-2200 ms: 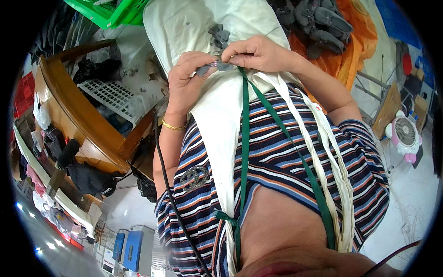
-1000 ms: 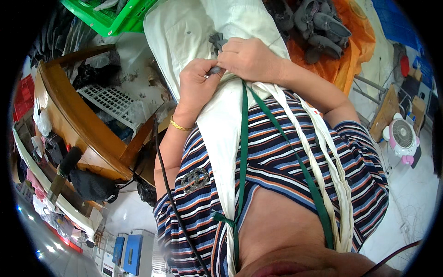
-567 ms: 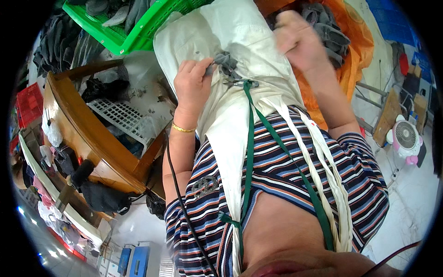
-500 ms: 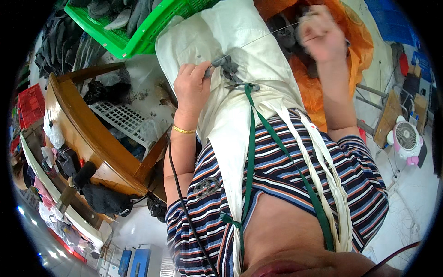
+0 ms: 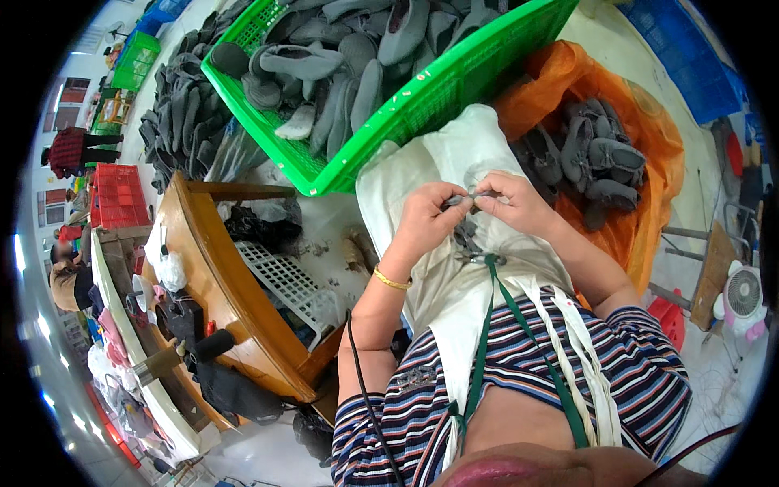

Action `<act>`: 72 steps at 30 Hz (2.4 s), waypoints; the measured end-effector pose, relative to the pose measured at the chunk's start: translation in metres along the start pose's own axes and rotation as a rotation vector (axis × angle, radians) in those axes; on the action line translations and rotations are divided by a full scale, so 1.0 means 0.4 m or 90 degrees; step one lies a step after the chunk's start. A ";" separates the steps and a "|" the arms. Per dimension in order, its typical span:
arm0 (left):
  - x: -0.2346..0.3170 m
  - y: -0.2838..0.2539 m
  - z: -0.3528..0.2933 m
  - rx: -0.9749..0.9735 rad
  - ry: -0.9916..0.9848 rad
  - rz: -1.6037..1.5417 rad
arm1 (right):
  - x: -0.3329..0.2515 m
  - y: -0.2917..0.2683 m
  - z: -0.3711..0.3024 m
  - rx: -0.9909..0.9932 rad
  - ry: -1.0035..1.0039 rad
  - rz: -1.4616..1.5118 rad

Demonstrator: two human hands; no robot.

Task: The person sits on the floor and sews grey slipper uppers using a needle and thread. They pick up individual slippers from a green basket, stitch the edges, and place the finished items into a white sack on their lap.

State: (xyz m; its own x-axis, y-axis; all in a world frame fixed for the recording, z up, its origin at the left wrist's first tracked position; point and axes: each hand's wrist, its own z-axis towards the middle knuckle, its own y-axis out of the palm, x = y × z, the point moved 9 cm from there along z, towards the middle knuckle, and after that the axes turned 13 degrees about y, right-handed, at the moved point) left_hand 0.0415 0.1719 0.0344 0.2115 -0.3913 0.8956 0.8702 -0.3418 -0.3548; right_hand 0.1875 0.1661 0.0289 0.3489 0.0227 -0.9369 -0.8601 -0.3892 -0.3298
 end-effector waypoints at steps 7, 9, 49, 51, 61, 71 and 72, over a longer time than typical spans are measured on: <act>-0.123 -0.355 0.211 0.288 0.000 -0.028 | 0.083 -0.050 0.021 0.145 0.070 -0.021; -0.153 -0.452 0.279 0.321 -0.020 0.127 | 0.123 -0.047 0.014 0.188 0.097 0.025; -0.035 0.029 -0.303 0.407 -0.237 -0.390 | -0.115 0.105 -0.023 0.210 -0.143 0.022; -0.045 0.077 -0.352 0.485 -0.373 -0.627 | -0.148 0.124 -0.002 0.209 -0.195 -0.008; -0.101 0.049 -0.363 0.544 -0.240 -0.787 | -0.056 0.111 0.101 0.177 -0.045 0.153; -0.084 0.062 -0.320 0.538 -0.296 -0.619 | -0.024 0.235 -0.057 -0.057 -0.122 -0.089; -0.096 0.059 -0.321 0.566 -0.301 -0.627 | -0.041 0.231 -0.057 -0.061 -0.158 -0.109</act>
State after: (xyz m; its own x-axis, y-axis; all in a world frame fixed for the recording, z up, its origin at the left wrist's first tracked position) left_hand -0.0031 0.0692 -0.0430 -0.6681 0.0699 0.7407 0.6953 0.4129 0.5882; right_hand 0.1109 0.1087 0.0165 0.3739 0.3145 -0.8725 -0.7539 -0.4450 -0.4834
